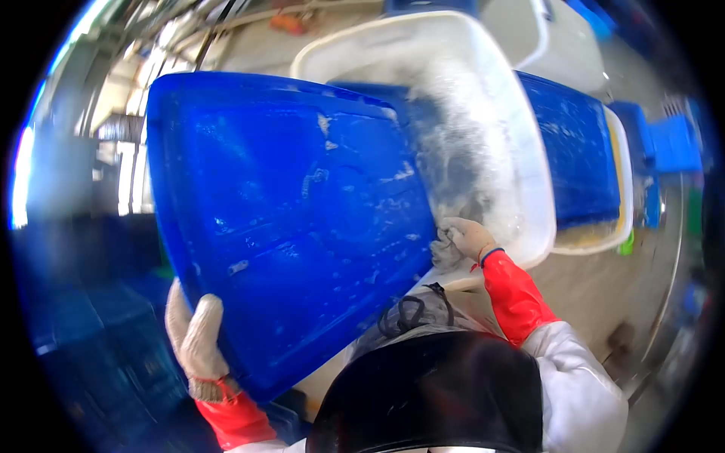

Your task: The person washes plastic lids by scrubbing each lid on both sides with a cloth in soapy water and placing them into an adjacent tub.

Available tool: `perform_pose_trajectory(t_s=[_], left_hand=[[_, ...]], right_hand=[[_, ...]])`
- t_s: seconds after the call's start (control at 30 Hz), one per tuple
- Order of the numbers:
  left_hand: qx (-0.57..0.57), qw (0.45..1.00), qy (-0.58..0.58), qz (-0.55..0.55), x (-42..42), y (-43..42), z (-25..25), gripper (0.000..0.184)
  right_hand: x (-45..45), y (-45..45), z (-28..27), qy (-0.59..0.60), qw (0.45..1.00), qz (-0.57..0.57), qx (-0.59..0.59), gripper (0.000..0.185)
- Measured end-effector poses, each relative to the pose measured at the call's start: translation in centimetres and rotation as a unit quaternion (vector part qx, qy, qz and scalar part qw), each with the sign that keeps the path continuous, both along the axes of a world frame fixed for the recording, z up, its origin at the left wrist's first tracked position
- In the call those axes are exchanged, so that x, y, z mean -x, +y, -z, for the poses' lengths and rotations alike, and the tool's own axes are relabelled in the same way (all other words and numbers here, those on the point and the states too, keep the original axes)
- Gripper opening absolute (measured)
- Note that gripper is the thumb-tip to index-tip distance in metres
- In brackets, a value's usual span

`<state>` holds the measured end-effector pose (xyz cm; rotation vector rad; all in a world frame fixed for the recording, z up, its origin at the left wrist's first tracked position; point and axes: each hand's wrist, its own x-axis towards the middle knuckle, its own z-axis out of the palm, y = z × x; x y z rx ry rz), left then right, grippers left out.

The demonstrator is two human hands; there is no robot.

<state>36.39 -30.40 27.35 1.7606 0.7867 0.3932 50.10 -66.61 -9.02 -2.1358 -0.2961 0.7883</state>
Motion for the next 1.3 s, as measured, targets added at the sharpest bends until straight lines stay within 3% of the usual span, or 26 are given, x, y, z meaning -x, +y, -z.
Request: perform_pose_trajectory(t_s=[0.07,0.13,0.17,0.2,0.27,0.33,0.37,0.43,0.5,0.53,0.63,0.67,0.73,0.77,0.8,0.83,0.9,0.93,1.0,1.03,1.1,1.13,1.17,1.2,1.27,1.3], left_hand=[[-0.111,0.988,-0.019,0.101,-4.2,-2.9,-3.7,0.060],[-0.107,0.978,-0.047,0.172,-6.8,-7.2,-7.1,0.062],[-0.081,0.963,-0.086,0.242,-8.5,-9.4,-8.0,0.065],[-0.166,0.935,-0.078,0.305,-9.8,-11.0,-9.3,0.067],[-0.327,0.804,-0.081,0.490,-12.9,-13.6,-10.7,0.066],[-0.487,0.599,-0.157,0.616,-17.6,-18.3,-11.0,0.062],[-0.534,0.506,-0.204,0.646,-20.0,-21.1,-10.1,0.060],[-0.556,0.395,-0.300,0.667,-25.5,-25.1,-5.8,0.056],[-0.536,0.352,-0.387,0.662,-31.1,-28.2,1.3,0.046],[-0.550,0.382,-0.319,0.671,-32.3,-30.2,3.8,0.035],[-0.527,0.400,-0.357,0.660,-37.8,-34.0,13.9,0.024],[-0.513,0.394,-0.367,0.668,-38.6,-34.7,16.0,0.024],[-0.603,0.421,-0.258,0.627,-39.7,-34.4,19.6,0.042],[-0.614,0.471,-0.230,0.589,-40.0,-33.5,20.6,0.041],[-0.626,0.517,-0.200,0.549,-40.5,-32.0,21.3,0.040],[-0.492,0.631,-0.132,0.585,-43.0,-28.7,24.4,0.049],[-0.409,0.694,-0.076,0.588,-47.4,-20.4,26.7,0.068],[-0.474,0.661,-0.094,0.574,-48.4,-16.3,26.5,0.077],[-0.499,0.704,0.014,0.505,-47.3,-9.2,26.0,0.083],[-0.527,0.712,0.019,0.464,-49.2,-1.4,31.0,0.089],[-0.473,0.744,0.285,0.375,-43.7,-0.9,25.7,0.091],[-0.555,0.691,0.261,0.384,-44.1,7.9,32.0,0.081],[-0.475,0.680,0.312,0.464,-40.9,6.0,27.9,0.070],[-0.469,0.681,0.321,0.462,-39.9,8.0,29.3,0.070],[-0.472,0.762,0.039,0.442,-37.8,11.3,32.5,0.065],[-0.435,0.782,0.039,0.445,-37.7,10.5,31.8,0.064]], right_hand=[[-0.3,-1.4,-3.0,-0.058,0.997,0.035,-0.020,0.029],[0.8,-2.9,-7.5,-0.118,0.990,0.077,-0.024,0.029],[0.9,-3.4,-10.2,-0.137,0.990,0.023,0.027,0.028],[1.3,-4.3,-11.6,-0.150,0.985,-0.033,0.079,0.026],[4.3,-5.5,-7.2,-0.281,0.955,0.097,0.006,0.012],[5.0,-6.5,-10.8,-0.227,0.969,0.063,0.080,0.008],[5.1,-6.2,-9.0,-0.253,0.961,0.088,0.073,0.008],[5.7,-4.9,-7.1,-0.312,0.937,0.152,0.040,0.006],[5.6,-4.9,-9.1,-0.289,0.940,0.153,0.099,0.008],[5.9,-4.7,-9.6,-0.299,0.932,0.156,0.135,0.009],[5.5,-4.6,-9.4,-0.288,0.936,0.175,0.105,0.008],[5.4,-4.6,-9.5,-0.280,0.934,0.189,0.117,0.008],[5.3,-4.4,-9.6,-0.307,0.919,0.189,0.156,0.007],[5.3,-4.5,-9.5,-0.282,0.929,0.175,0.163,0.005],[5.4,-4.4,-9.2,-0.269,0.931,0.180,0.168,0.005],[5.5,-4.2,-8.6,-0.279,0.926,0.188,0.171,0.008],[5.3,-4.1,-8.7,-0.261,0.934,0.184,0.162,0.019],[5.1,-4.2,-8.7,-0.261,0.933,0.183,0.166,0.019],[5.1,-4.0,-8.2,-0.266,0.926,0.184,0.194,0.017],[5.0,-4.1,-8.7,-0.245,0.931,0.180,0.204,0.016],[4.7,-4.5,-10.2,-0.206,0.941,0.163,0.212,0.016],[4.4,-4.5,-10.7,-0.169,0.949,0.148,0.220,0.016],[4.2,-4.3,-10.9,-0.153,0.947,0.153,0.238,0.014],[4.2,-4.1,-10.8,-0.147,0.949,0.144,0.238,0.014],[4.2,-3.9,-10.9,-0.127,0.946,0.164,0.251,0.013],[4.5,-3.6,-10.8,-0.124,0.947,0.155,0.253,0.013]])
